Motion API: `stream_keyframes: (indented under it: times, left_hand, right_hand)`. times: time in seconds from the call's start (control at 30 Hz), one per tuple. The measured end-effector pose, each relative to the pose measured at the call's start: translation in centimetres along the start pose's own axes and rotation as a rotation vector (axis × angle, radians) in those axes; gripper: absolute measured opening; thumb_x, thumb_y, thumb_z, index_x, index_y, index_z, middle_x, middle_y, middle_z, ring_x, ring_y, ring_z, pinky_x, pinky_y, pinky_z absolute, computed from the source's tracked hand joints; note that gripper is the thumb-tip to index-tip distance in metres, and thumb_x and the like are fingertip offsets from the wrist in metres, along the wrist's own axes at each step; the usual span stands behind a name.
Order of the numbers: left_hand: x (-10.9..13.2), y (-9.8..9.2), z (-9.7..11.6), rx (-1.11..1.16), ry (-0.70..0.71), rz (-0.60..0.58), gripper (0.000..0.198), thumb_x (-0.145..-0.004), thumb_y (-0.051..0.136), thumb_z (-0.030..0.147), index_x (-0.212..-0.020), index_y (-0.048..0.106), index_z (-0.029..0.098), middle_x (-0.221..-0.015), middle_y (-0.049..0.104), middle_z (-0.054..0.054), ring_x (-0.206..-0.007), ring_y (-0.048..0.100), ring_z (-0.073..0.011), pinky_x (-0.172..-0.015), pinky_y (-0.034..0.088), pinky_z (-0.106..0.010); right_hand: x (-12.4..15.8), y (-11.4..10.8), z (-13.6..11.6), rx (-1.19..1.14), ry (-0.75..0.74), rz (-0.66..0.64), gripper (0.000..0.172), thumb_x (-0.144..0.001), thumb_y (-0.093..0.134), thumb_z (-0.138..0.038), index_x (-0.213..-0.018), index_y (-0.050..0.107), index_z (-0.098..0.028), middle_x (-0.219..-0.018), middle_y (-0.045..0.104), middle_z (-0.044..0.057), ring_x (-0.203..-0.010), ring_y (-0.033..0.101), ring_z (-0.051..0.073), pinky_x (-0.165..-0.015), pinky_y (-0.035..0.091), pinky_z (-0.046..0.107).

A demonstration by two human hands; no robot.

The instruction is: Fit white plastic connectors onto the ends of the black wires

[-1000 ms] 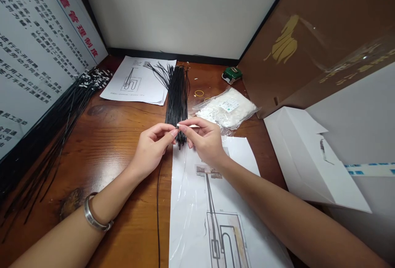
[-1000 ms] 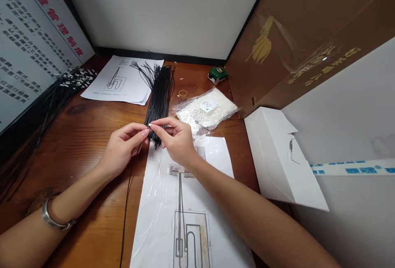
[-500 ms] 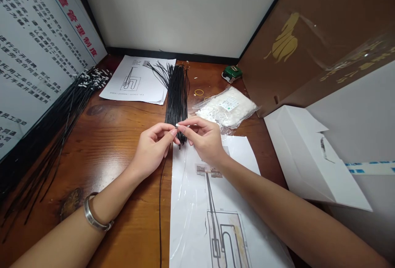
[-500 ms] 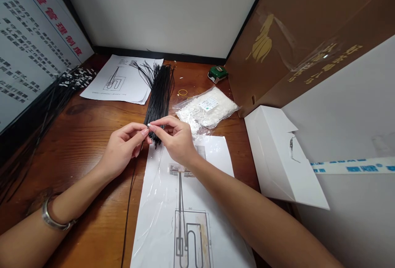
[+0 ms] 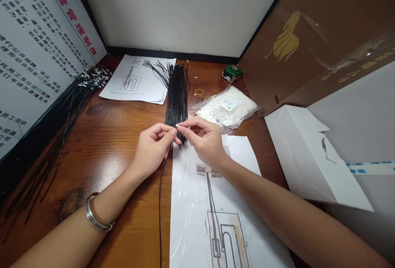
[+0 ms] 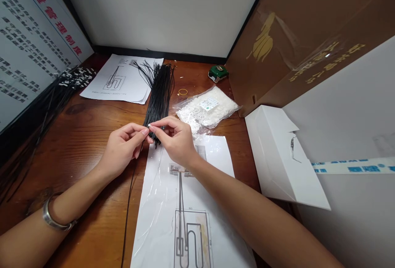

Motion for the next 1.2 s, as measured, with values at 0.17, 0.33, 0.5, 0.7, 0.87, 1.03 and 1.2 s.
stream_keyframes:
  times: [0.17, 0.33, 0.5, 0.7, 0.87, 1.03, 1.2]
  left_hand:
    - [-0.02, -0.04, -0.14, -0.009, -0.004, 0.002, 0.019, -0.079, 0.064, 0.031, -0.072, 0.062, 0.013, -0.063, 0.066, -0.001, -0.038, 0.041, -0.0043, -0.037, 0.031, -0.018]
    - [-0.01, -0.08, -0.45, -0.01, 0.002, 0.016, 0.02, -0.078, 0.066, 0.032, -0.073, 0.062, 0.013, -0.06, 0.064, 0.0, -0.039, 0.041, -0.0048, -0.039, 0.032, -0.019]
    - [-0.09, -0.15, -0.38, 0.003, -0.017, 0.023, 0.021, -0.076, 0.068, 0.035, -0.072, 0.063, 0.014, -0.058, 0.062, 0.001, -0.039, 0.041, -0.0054, -0.038, 0.03, -0.019]
    - [-0.15, -0.22, -0.14, 0.005, -0.031, 0.04, 0.023, -0.075, 0.069, 0.037, -0.071, 0.063, 0.015, -0.06, 0.063, 0.001, -0.039, 0.041, -0.0053, -0.037, 0.03, -0.019]
    - [-0.11, -0.21, -0.21, -0.003, -0.022, 0.041, 0.023, -0.075, 0.069, 0.037, -0.071, 0.062, 0.015, -0.06, 0.063, 0.001, -0.039, 0.042, -0.0055, -0.037, 0.03, -0.019]
    - [-0.09, -0.15, -0.21, -0.016, -0.017, 0.028, 0.022, -0.077, 0.068, 0.035, -0.072, 0.062, 0.014, -0.06, 0.062, 0.0, -0.04, 0.042, -0.0056, -0.037, 0.03, -0.018]
    - [-0.06, -0.17, -0.21, -0.015, -0.017, 0.029, 0.021, -0.077, 0.067, 0.034, -0.071, 0.062, 0.015, -0.059, 0.062, 0.001, -0.04, 0.042, -0.0052, -0.037, 0.03, -0.018]
  right_hand:
    - [0.13, 0.03, -0.06, 0.083, -0.056, 0.014, 0.005, -0.077, 0.068, -0.023, -0.076, 0.072, -0.02, -0.073, 0.065, 0.001, -0.06, 0.054, 0.011, -0.052, 0.041, 0.027]
    - [0.18, 0.09, -0.37, 0.123, -0.076, 0.015, 0.005, -0.078, 0.068, -0.022, -0.075, 0.071, -0.02, -0.072, 0.064, 0.001, -0.059, 0.053, 0.011, -0.05, 0.038, 0.027]
    - [0.28, 0.07, -0.28, 0.138, -0.051, 0.015, 0.005, -0.078, 0.068, -0.023, -0.076, 0.071, -0.02, -0.073, 0.065, 0.001, -0.057, 0.052, 0.011, -0.05, 0.038, 0.027]
    - [0.24, -0.04, -0.17, 0.118, -0.03, 0.016, 0.005, -0.078, 0.069, -0.024, -0.076, 0.072, -0.02, -0.073, 0.065, 0.001, -0.056, 0.052, 0.011, -0.051, 0.039, 0.028]
    - [0.2, -0.04, -0.33, 0.101, -0.008, 0.018, 0.006, -0.077, 0.069, -0.024, -0.076, 0.072, -0.019, -0.072, 0.065, 0.001, -0.055, 0.051, 0.01, -0.051, 0.038, 0.028]
    - [0.19, -0.05, -0.22, 0.087, 0.02, 0.023, 0.008, -0.077, 0.068, -0.027, -0.077, 0.072, -0.02, -0.072, 0.065, 0.001, -0.053, 0.049, 0.009, -0.049, 0.038, 0.027]
    - [0.21, -0.07, 0.02, 0.066, 0.036, 0.008, 0.009, -0.077, 0.07, -0.028, -0.076, 0.073, -0.02, -0.071, 0.066, 0.001, -0.052, 0.049, 0.009, -0.048, 0.037, 0.027]
Point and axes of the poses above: each hand's wrist, its own x-axis away from the middle knuckle, its own y-axis out of the palm, z = x × y, the point moved 2 cm from there along -x, towards the middle knuckle
